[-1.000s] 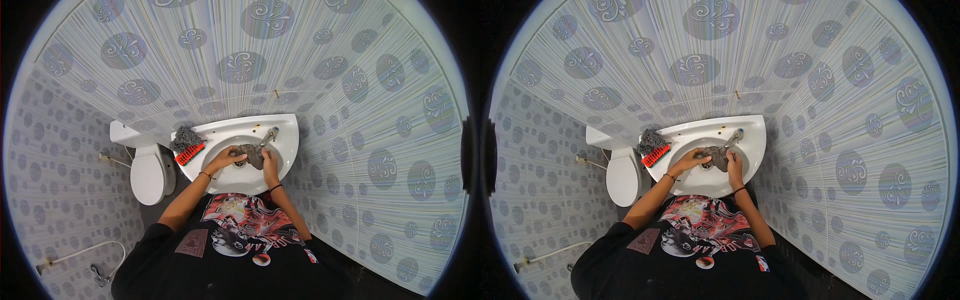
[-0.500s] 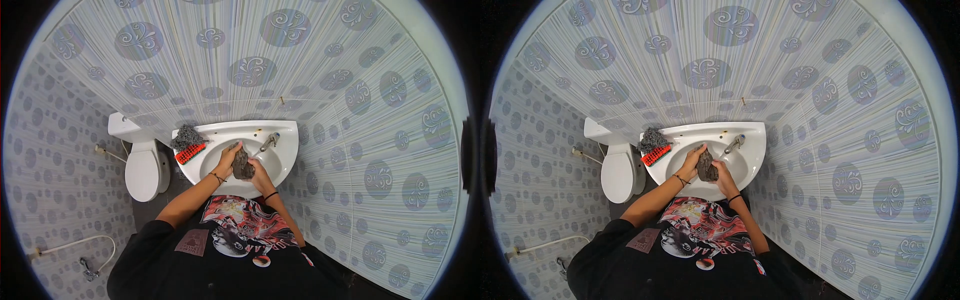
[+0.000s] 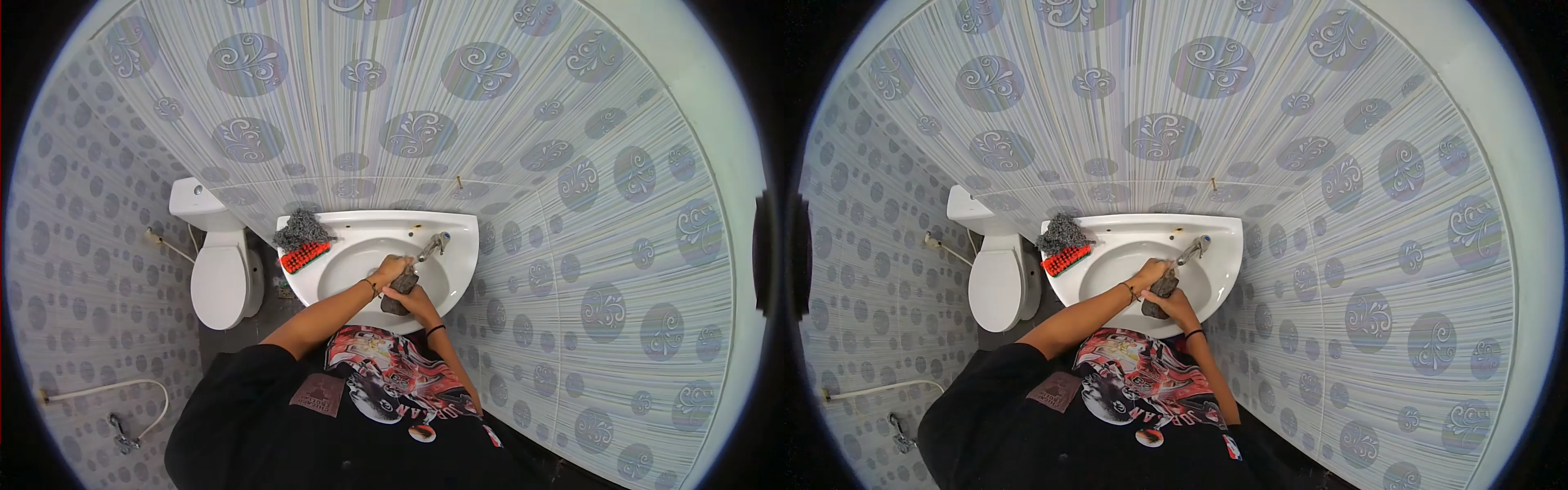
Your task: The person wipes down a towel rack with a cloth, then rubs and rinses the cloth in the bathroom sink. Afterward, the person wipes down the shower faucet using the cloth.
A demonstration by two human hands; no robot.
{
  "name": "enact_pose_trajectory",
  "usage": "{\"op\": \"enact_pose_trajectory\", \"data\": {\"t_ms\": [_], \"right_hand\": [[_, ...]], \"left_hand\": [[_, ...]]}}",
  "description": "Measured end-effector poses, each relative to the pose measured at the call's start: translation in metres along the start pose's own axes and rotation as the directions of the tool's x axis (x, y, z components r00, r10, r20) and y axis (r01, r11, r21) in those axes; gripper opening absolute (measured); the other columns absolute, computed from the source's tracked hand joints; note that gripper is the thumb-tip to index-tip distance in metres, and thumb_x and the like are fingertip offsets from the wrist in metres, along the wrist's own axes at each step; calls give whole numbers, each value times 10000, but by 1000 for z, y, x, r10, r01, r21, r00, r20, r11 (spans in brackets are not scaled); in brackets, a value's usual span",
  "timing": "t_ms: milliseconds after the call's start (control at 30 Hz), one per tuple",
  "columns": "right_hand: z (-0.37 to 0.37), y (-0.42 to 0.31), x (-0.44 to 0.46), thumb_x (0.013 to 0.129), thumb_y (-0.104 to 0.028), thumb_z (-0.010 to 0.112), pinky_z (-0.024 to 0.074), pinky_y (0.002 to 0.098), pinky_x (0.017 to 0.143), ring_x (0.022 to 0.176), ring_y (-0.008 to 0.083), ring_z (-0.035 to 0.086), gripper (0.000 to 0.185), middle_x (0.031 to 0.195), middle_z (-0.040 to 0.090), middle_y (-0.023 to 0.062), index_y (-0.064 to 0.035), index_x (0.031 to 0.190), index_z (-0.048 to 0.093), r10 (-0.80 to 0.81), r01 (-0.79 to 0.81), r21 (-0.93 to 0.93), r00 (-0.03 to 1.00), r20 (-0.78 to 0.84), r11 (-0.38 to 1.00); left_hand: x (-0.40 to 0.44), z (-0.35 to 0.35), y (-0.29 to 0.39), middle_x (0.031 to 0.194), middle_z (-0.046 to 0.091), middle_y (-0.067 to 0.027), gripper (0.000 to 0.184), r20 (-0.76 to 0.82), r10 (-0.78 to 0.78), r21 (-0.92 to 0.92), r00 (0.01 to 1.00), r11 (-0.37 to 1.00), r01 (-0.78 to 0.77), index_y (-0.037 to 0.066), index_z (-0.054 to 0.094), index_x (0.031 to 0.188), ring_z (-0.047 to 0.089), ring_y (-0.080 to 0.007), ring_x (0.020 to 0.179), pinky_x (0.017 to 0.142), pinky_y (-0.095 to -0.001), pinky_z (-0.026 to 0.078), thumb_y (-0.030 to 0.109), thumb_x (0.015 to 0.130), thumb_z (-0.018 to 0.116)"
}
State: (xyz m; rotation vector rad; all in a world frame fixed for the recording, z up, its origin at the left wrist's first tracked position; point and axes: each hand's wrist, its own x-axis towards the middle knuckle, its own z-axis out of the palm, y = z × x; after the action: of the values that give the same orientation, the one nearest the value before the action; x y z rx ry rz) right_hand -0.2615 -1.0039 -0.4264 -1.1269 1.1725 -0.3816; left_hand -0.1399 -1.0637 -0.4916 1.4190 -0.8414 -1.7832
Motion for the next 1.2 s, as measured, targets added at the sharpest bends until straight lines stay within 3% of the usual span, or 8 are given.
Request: {"op": "enact_pose_trajectory", "data": {"t_ms": [200, 300, 367, 533, 700, 800, 1133, 1200], "right_hand": [[-1, -14, 2, 888, -427, 629, 520, 337, 848, 944, 204, 640, 511, 1060, 651, 79, -64, 1236, 540, 53, -45, 683, 999, 9, 729], [0, 4, 22, 940, -440, 531, 520, 364, 882, 982, 235, 634, 474, 1121, 634, 91, -72, 1238, 538, 3, -57, 802, 998, 69, 594], [4, 22, 38, 960, -444, 487, 516, 380, 898, 1004, 251, 628, 467, 1166, 617, 99, -75, 1242, 536, -30, -13, 780, 999, 40, 626], [19, 8, 38, 973, -445, 453, 468, 408, 963, 1095, 253, 583, 477, 1212, 593, 108, -65, 1251, 531, 83, 72, 895, 989, -121, 439], [19, -14, 24, 958, -405, 519, 476, 373, 945, 1099, 234, 579, 481, 1231, 577, 100, -55, 1288, 493, 57, -66, 803, 998, 40, 592], [12, -4, 31, 913, -319, 624, 477, 358, 930, 1093, 216, 576, 477, 1227, 567, 95, -51, 1284, 487, 77, -49, 739, 997, -5, 671], [17, 13, 51, 780, -36, 713, 513, 319, 806, 934, 192, 611, 408, 1050, 604, 69, -17, 1145, 531, -64, 336, 762, 929, -363, 554], [17, 7, 52, 773, -18, 705, 512, 315, 805, 931, 191, 611, 410, 1051, 606, 73, -20, 1146, 535, -33, 342, 776, 923, -384, 530]], "left_hand": [[-25, -6, 28, 885, 642, -97, 500, 264, -77, -325, 962, 931, 164, -26, 601, 981, 624, -174, 786, 721, -299, 501, 465, 926, 523], [-40, -15, 39, 977, 639, -137, 588, -36, 106, 226, 994, 970, -95, -55, 564, 1058, 624, -217, 876, 793, -323, 503, 514, 925, 499], [-49, -35, 51, 1126, 578, -217, 877, 286, 34, 272, 958, 955, -115, -111, 423, 1231, 591, -281, 1019, 878, -348, 492, 606, 782, 655], [-68, -43, 0, 1239, 486, -271, 1320, 212, 406, 377, 889, 806, -457, -143, 224, 1350, 629, -306, 971, 913, -351, 493, 519, 437, 910], [-100, -43, 45, 1070, 628, -213, 1080, 152, -12, 573, 988, 816, -78, -71, 297, 1316, 673, -299, 788, 748, -374, 548, 364, 526, 891], [-92, -44, 23, 915, 672, -187, 740, 173, 289, 574, 942, 748, -335, -18, 534, 1128, 680, -282, 740, 662, -354, 552, 304, 529, 827], [-79, -32, 32, 716, 666, -144, 307, 287, 140, 802, 948, 506, -318, -7, 642, 764, 674, -244, 702, 601, -362, 534, 196, 564, 755], [-83, -24, 23, 671, 653, -121, 294, 186, 132, 520, 974, 828, -211, -1, 635, 688, 664, -200, 658, 512, -337, 514, 190, 540, 802]]}}
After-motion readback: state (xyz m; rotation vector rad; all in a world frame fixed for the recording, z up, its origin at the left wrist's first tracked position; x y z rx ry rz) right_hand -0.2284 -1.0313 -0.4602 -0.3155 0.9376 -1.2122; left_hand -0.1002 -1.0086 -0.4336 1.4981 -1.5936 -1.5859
